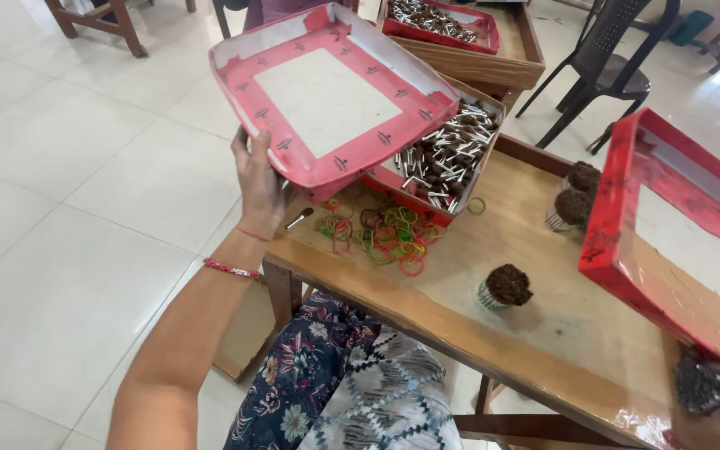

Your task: Assembling and bundling dark fiber bundles with metal components using rubber bands.

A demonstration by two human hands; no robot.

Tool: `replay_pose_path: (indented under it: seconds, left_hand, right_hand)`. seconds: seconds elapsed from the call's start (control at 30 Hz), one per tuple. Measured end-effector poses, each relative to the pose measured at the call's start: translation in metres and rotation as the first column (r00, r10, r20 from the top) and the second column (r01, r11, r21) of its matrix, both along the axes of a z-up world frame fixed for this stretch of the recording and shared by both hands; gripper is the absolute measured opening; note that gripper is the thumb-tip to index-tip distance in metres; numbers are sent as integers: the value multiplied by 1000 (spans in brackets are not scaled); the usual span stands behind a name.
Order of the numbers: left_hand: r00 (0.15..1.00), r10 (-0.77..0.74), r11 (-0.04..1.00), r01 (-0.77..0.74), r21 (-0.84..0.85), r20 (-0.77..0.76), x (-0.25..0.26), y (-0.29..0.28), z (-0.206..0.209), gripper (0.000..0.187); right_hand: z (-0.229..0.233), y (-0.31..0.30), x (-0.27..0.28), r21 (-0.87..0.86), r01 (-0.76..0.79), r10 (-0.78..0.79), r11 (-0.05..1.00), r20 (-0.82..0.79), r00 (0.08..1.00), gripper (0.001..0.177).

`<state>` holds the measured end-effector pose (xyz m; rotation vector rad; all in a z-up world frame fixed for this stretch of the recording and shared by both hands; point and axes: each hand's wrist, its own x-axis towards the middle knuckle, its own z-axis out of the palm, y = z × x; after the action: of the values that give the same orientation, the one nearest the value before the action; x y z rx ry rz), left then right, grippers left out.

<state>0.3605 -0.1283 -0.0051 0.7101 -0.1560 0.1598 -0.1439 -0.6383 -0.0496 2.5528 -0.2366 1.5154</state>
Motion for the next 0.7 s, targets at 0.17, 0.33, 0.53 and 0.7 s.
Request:
replay_pose_path:
  seconds: [0.17, 0.33, 0.53, 0.7]
  left_hand:
    - [993, -45, 998, 41, 45, 105, 29, -87, 10, 73]
    - [983, 6, 981, -41, 189, 182, 69, -173, -5, 75]
    - [996, 50, 840, -84, 537, 76, 86, -172, -23, 74]
    - [990, 7, 56, -140, 989, 140, 47, -103, 26, 39]
  right_hand:
    - [0, 15, -5, 7, 113, -112, 994, -43, 993, 26]
    - [-10, 23, 26, -30, 220, -222, 975, -146, 964, 20]
    - [14, 61, 47, 109, 144, -108, 984, -287, 952, 34]
    - [58, 111, 66, 248, -44, 79, 968, -134, 988, 30]
